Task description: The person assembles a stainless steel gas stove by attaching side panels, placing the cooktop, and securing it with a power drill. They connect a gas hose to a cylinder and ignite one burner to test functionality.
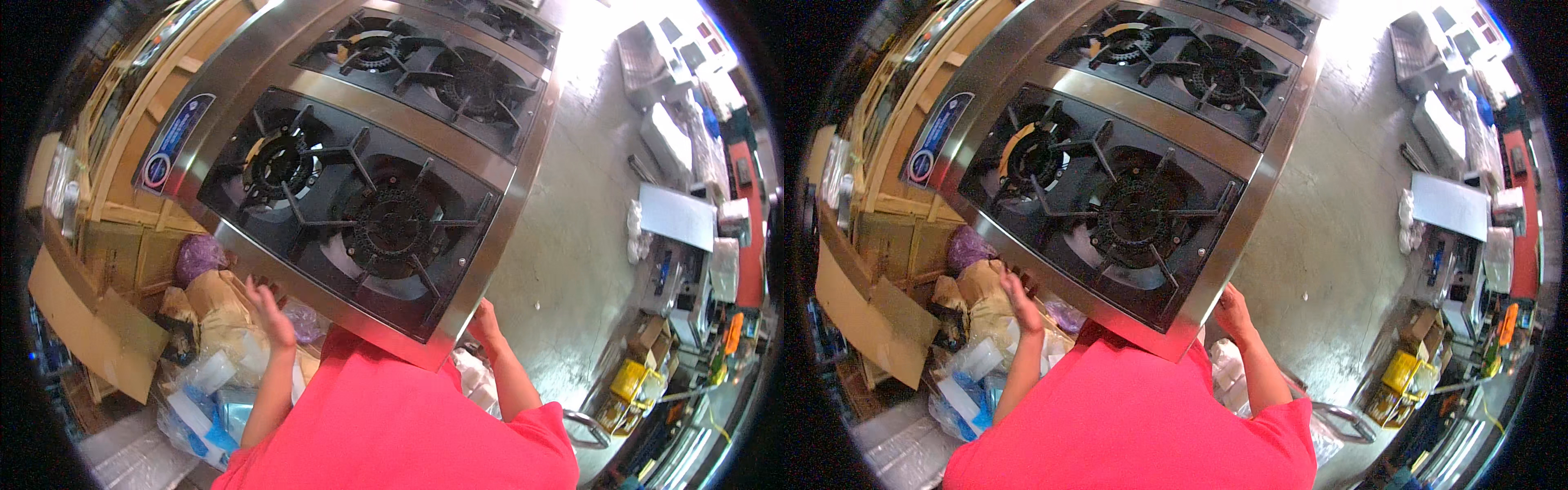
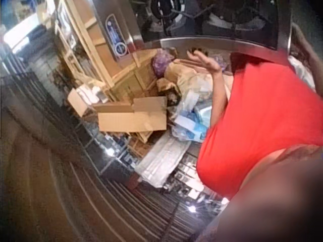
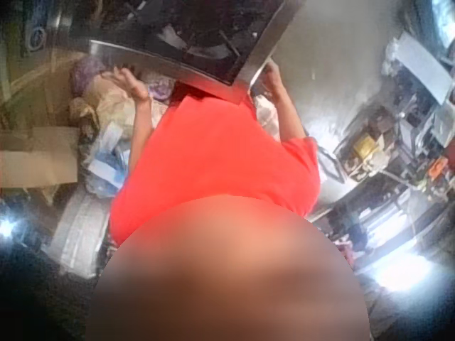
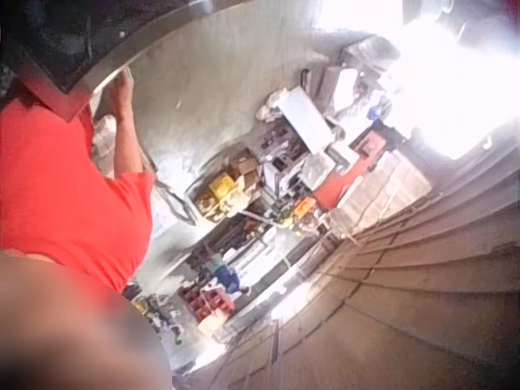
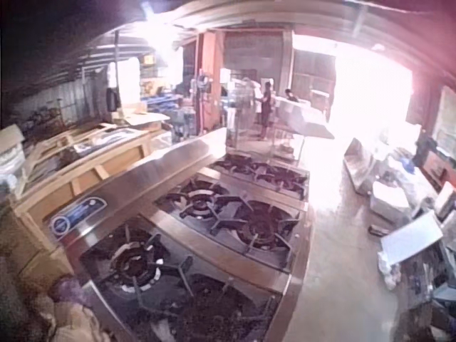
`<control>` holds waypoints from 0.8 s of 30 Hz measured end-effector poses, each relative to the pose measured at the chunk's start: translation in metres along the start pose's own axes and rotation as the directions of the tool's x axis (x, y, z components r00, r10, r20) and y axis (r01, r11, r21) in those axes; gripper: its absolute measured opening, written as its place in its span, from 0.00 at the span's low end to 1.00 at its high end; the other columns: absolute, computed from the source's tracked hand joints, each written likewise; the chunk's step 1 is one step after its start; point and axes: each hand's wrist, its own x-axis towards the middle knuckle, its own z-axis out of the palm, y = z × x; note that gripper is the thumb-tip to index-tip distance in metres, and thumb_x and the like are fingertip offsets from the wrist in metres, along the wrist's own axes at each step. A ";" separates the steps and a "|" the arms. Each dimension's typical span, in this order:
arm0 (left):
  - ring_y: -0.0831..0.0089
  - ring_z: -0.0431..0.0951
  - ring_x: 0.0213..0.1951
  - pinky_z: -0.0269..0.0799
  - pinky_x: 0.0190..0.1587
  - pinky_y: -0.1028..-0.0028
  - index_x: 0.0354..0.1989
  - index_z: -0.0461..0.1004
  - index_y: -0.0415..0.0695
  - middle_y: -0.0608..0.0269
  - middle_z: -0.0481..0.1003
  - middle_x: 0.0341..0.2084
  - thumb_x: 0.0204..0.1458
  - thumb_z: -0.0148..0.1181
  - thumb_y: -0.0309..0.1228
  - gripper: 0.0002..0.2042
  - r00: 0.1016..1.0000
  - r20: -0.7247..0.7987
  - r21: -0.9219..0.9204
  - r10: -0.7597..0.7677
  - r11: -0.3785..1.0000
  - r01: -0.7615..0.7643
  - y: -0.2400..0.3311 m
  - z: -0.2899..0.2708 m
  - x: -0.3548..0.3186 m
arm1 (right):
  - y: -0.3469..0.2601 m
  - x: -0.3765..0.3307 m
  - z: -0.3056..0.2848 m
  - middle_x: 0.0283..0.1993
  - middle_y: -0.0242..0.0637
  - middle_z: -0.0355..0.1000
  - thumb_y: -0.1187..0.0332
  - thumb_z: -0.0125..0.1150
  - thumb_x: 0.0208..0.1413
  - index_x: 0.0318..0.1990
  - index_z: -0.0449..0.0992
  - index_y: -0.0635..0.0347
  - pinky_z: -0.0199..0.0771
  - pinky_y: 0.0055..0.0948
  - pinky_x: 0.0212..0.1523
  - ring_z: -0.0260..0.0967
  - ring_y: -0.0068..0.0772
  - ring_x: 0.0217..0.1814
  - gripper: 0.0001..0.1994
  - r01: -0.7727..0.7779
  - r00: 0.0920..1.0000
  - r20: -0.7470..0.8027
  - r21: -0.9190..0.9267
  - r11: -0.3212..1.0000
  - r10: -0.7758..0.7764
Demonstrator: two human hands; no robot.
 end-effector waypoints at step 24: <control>0.55 0.53 0.69 0.49 0.68 0.59 0.74 0.42 0.47 0.50 0.49 0.70 0.67 0.35 0.53 0.33 0.945 -0.285 -0.169 -0.162 0.979 0.117 -0.061 0.101 -0.220 | 0.029 0.044 0.009 0.24 0.27 0.68 0.58 0.55 0.62 0.30 0.74 0.55 0.63 0.26 0.28 0.61 0.23 0.25 0.13 -0.686 0.728 0.620 0.647 0.333 0.294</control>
